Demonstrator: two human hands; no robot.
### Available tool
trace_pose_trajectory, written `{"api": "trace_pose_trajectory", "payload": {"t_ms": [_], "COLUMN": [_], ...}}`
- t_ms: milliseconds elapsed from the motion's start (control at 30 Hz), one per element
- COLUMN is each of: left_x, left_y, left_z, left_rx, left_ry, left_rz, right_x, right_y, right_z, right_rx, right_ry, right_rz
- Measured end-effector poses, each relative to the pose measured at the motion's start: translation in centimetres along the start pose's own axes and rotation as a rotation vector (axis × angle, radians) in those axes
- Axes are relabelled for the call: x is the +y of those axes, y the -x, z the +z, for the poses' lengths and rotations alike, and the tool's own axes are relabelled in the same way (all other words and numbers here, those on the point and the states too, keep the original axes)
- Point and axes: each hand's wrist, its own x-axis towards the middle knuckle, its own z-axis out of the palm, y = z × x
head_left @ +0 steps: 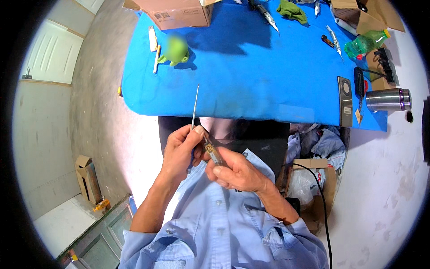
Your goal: The person uses a screwdriver to manipulate a small electronic component over a blue work surface. They repeatedly insert and remove the screwdriver from the component while holding it with the other hand. Cardboard boxes, tools, and a green cloth are visible on the table.
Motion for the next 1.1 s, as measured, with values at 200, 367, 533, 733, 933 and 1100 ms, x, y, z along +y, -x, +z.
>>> {"api": "trace_pose_trajectory", "payload": {"t_ms": [200,367,533,733,933,1100], "left_x": [0.4,0.5,0.4,0.7,0.9,1.6], "left_y": [0.1,0.0,-0.5,-0.5,-0.6,-0.3], "left_z": [0.3,0.2,-0.6,-0.6,-0.8,-0.7], "left_rx": [0.013,-0.002,-0.067,-0.118,-0.13,-0.121], "left_ry": [0.008,0.012,0.002,0.007,-0.073,-0.168], "left_rz": [-0.024,-0.03,-0.041,-0.037,-0.019,0.013], "right_x": [0.1,0.4,-0.3,-0.5,-0.4,-0.3], "right_y": [-0.1,-0.1,-0.1,0.0,0.0,0.1], "right_z": [0.0,0.0,0.1,0.2,-0.3,-0.5], "right_rx": [-0.022,-0.01,-0.015,0.002,-0.001,-0.011], "right_ry": [0.045,0.078,0.07,0.041,0.063,0.086], "right_rz": [-0.042,-0.025,0.014,0.028,0.059,0.053]}}
